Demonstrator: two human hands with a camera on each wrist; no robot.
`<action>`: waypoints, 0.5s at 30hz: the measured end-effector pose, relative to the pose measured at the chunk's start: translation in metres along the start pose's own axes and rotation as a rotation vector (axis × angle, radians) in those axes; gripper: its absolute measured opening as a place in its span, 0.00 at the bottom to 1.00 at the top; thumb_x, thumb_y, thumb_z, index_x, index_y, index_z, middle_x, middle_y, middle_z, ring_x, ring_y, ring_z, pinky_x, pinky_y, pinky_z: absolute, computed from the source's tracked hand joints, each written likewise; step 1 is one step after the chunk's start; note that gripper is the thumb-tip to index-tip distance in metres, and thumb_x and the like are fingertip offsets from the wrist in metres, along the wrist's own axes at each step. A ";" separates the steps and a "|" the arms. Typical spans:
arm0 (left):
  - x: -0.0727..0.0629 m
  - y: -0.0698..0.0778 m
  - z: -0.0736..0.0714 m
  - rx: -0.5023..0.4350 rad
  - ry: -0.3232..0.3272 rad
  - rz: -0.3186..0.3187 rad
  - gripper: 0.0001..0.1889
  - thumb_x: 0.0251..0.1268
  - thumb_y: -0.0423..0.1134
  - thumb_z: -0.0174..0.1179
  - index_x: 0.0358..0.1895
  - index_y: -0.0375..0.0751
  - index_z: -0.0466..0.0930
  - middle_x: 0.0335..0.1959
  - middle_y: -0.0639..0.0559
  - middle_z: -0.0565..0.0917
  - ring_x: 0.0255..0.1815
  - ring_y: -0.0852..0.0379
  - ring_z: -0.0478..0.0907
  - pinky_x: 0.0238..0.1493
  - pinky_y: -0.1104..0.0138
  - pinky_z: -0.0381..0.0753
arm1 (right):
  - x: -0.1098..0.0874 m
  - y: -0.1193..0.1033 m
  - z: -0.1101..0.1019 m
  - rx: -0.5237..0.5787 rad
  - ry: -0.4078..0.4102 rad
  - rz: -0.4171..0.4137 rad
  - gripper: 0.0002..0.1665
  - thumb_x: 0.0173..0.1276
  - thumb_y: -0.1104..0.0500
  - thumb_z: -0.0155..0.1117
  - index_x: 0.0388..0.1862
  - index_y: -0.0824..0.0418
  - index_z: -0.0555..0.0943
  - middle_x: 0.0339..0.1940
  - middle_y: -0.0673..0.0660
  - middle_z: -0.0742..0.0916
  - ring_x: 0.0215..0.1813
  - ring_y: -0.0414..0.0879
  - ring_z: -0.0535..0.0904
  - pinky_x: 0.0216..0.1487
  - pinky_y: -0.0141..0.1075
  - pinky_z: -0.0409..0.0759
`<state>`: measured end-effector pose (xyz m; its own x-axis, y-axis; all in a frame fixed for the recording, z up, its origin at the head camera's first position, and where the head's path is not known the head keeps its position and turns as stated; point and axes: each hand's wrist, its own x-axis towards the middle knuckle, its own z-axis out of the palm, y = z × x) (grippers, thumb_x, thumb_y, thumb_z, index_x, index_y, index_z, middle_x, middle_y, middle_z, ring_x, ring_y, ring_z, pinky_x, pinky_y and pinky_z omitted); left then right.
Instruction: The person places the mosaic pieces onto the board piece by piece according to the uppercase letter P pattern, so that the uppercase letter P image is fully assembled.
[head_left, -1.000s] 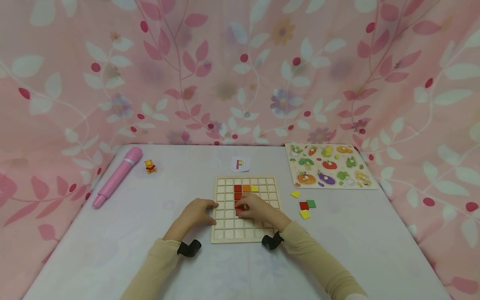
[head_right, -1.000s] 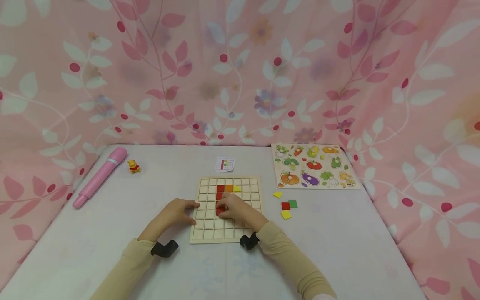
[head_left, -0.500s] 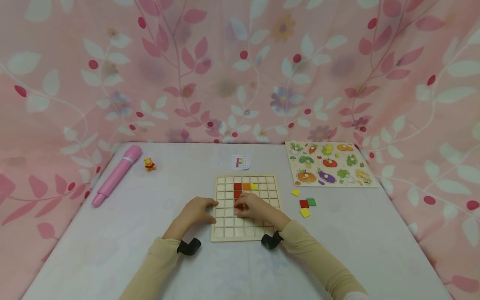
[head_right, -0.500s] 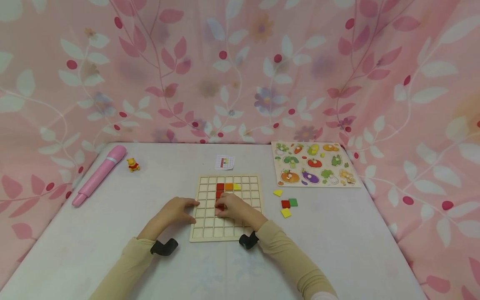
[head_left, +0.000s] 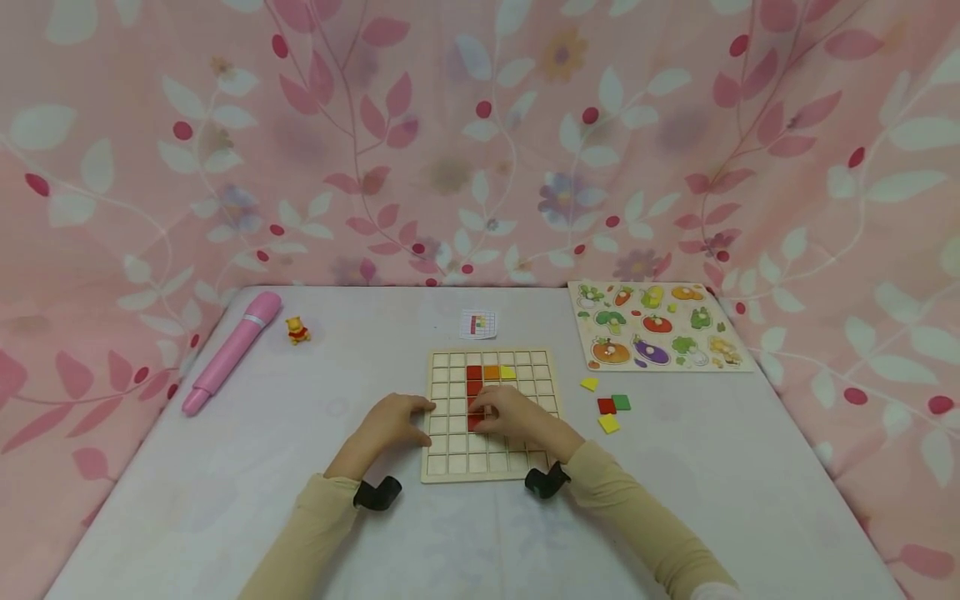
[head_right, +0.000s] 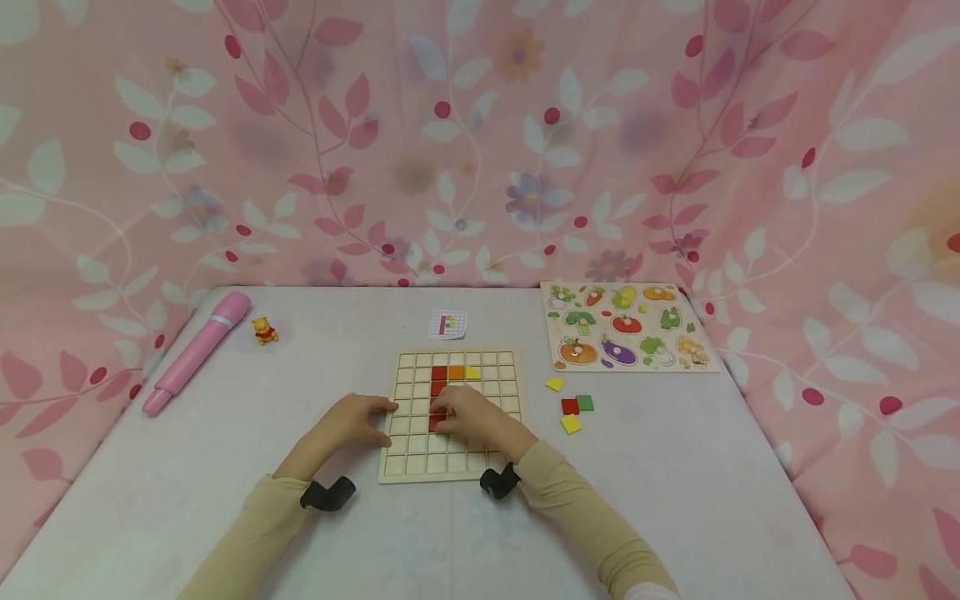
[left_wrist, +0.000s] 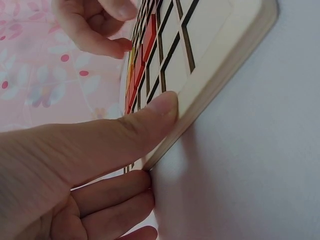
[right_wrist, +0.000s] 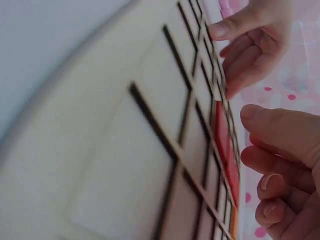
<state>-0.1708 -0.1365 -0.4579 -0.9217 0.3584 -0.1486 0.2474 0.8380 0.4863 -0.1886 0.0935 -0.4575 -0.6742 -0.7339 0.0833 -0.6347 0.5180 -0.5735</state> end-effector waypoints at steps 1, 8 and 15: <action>0.000 0.000 0.000 0.001 0.000 0.001 0.29 0.33 0.40 0.74 0.47 0.40 0.80 0.49 0.45 0.78 0.53 0.46 0.70 0.54 0.58 0.67 | -0.001 0.000 -0.003 0.005 0.009 0.005 0.11 0.57 0.62 0.66 0.40 0.63 0.82 0.35 0.52 0.81 0.29 0.44 0.71 0.31 0.29 0.71; -0.001 -0.002 0.001 0.005 0.006 0.007 0.29 0.33 0.41 0.74 0.48 0.40 0.80 0.49 0.45 0.78 0.53 0.45 0.70 0.54 0.57 0.67 | -0.017 0.003 -0.027 -0.006 0.144 -0.036 0.13 0.55 0.64 0.66 0.40 0.67 0.82 0.38 0.56 0.83 0.21 0.38 0.64 0.22 0.29 0.67; 0.000 -0.001 0.001 -0.003 0.004 0.011 0.30 0.34 0.40 0.74 0.48 0.40 0.79 0.49 0.46 0.78 0.54 0.46 0.70 0.54 0.57 0.66 | -0.044 0.014 -0.044 0.041 0.239 0.014 0.13 0.55 0.62 0.67 0.40 0.66 0.82 0.34 0.55 0.83 0.20 0.37 0.63 0.20 0.28 0.64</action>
<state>-0.1708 -0.1369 -0.4594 -0.9201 0.3657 -0.1401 0.2564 0.8331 0.4901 -0.1843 0.1523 -0.4338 -0.7561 -0.5992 0.2632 -0.6123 0.5056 -0.6078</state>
